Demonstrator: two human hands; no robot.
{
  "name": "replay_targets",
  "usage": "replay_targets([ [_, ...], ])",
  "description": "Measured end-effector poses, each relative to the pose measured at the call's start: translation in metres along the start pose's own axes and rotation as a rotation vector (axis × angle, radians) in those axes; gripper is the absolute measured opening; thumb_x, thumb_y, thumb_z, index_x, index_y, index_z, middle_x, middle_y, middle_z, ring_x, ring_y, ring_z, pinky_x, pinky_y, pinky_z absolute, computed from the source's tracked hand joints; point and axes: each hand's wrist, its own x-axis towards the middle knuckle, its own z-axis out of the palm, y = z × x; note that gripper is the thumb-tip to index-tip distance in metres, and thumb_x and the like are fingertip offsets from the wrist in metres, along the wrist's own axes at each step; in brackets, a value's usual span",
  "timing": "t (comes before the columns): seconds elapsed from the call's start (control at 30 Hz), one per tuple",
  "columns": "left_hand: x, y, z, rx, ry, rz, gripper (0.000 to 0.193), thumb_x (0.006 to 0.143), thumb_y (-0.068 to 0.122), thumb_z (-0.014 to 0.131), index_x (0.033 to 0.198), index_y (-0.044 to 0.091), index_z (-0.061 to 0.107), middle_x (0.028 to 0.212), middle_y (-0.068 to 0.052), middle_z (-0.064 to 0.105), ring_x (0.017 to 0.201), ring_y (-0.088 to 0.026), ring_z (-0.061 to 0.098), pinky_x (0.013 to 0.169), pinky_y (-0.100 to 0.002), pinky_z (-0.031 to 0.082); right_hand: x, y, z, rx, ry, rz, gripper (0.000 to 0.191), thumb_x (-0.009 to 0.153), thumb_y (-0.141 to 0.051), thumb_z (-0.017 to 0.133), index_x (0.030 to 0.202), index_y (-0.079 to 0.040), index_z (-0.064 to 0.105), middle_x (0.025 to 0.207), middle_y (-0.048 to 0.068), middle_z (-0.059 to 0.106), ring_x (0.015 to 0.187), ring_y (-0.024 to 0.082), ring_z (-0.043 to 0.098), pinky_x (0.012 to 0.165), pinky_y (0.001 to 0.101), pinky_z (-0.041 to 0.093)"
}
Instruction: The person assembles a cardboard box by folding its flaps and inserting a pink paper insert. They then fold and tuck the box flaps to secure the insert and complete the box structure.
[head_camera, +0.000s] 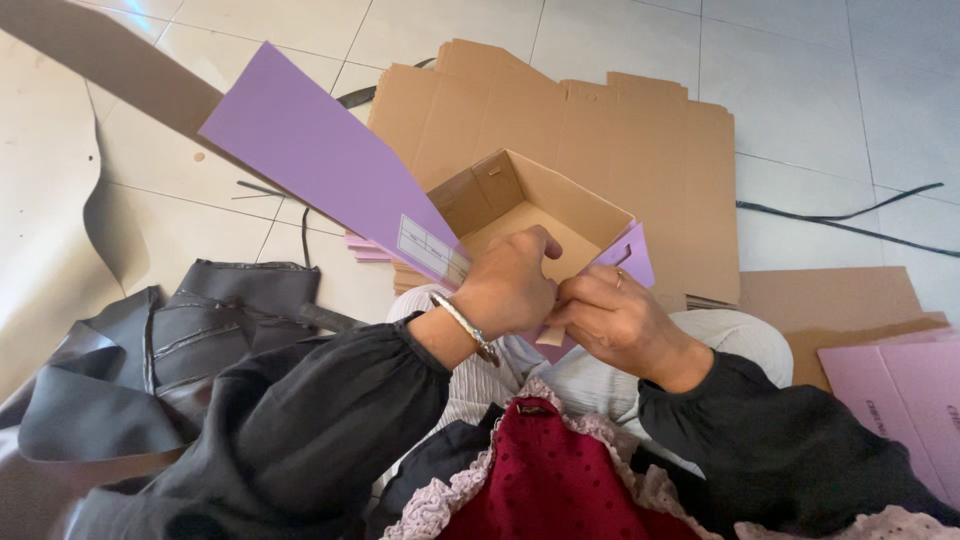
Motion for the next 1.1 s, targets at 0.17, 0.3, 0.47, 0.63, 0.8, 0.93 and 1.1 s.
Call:
replay_targets([
  [0.17,0.001,-0.002,-0.001,-0.049,0.013,-0.012,0.033,0.078,0.009,0.071,0.111,0.006,0.067,0.104,-0.02,0.073,0.102,-0.034,0.07,0.085,-0.04,0.054,0.007,0.001,-0.006,-0.007,-0.041,-0.006,0.028,0.068,0.005,0.074,0.092,-0.008,0.074,0.092,0.003,0.064,0.087,0.025,0.066,0.077,0.0368,0.055],
  [0.3,-0.002,0.0,-0.004,-0.064,-0.026,-0.018,0.04,0.076,0.01,0.074,0.114,0.004,0.065,0.099,-0.021,0.074,0.099,-0.033,0.073,0.086,-0.039,0.056,0.007,-0.003,-0.004,-0.016,0.007,-0.046,0.023,0.068,0.002,0.076,0.089,-0.006,0.072,0.09,0.003,0.063,0.085,0.025,0.064,0.076,0.0369,0.054],
  [0.47,-0.002,0.002,-0.004,-0.02,-0.084,-0.076,0.046,0.073,0.009,0.075,0.118,0.006,0.066,0.096,-0.021,0.074,0.1,-0.033,0.072,0.086,-0.039,0.055,0.005,-0.004,0.0,-0.044,0.027,-0.103,0.022,0.067,0.002,0.076,0.087,-0.005,0.073,0.086,0.002,0.06,0.081,0.023,0.062,0.071,0.0355,0.053],
  [0.63,0.001,0.002,-0.002,-0.009,-0.073,-0.047,0.045,0.073,0.008,0.074,0.117,0.005,0.068,0.093,-0.019,0.077,0.098,-0.031,0.073,0.085,-0.038,0.056,0.008,-0.001,-0.001,-0.132,-0.016,-0.181,0.016,0.067,-0.009,0.081,0.078,-0.007,0.069,0.081,0.001,0.056,0.074,0.022,0.058,0.064,0.0364,0.048],
  [0.8,0.004,0.002,-0.006,-0.024,-0.095,-0.101,0.048,0.072,0.005,0.073,0.119,0.005,0.066,0.094,-0.018,0.076,0.096,-0.029,0.074,0.084,-0.037,0.058,0.015,0.005,-0.007,-0.129,-0.091,-0.25,0.014,0.067,-0.012,0.079,0.075,-0.008,0.067,0.082,0.001,0.057,0.076,0.021,0.059,0.066,0.0356,0.05],
  [0.93,0.001,0.002,-0.007,-0.065,-0.045,-0.082,0.044,0.077,0.005,0.069,0.121,0.005,0.066,0.094,-0.017,0.076,0.094,-0.028,0.076,0.082,-0.037,0.059,0.019,0.007,-0.014,-0.126,-0.122,-0.266,0.013,0.067,-0.009,0.075,0.076,-0.007,0.066,0.083,0.003,0.057,0.08,0.021,0.062,0.069,0.0341,0.052],
  [1.1,-0.001,0.004,-0.007,-0.067,0.011,-0.059,0.046,0.075,0.005,0.073,0.121,0.007,0.067,0.091,-0.015,0.077,0.09,-0.027,0.075,0.08,-0.037,0.058,0.021,0.008,-0.02,-0.214,-0.133,-0.348,0.016,0.072,-0.009,0.072,0.087,-0.005,0.071,0.084,0.003,0.058,0.078,0.02,0.062,0.067,0.0327,0.052],
])
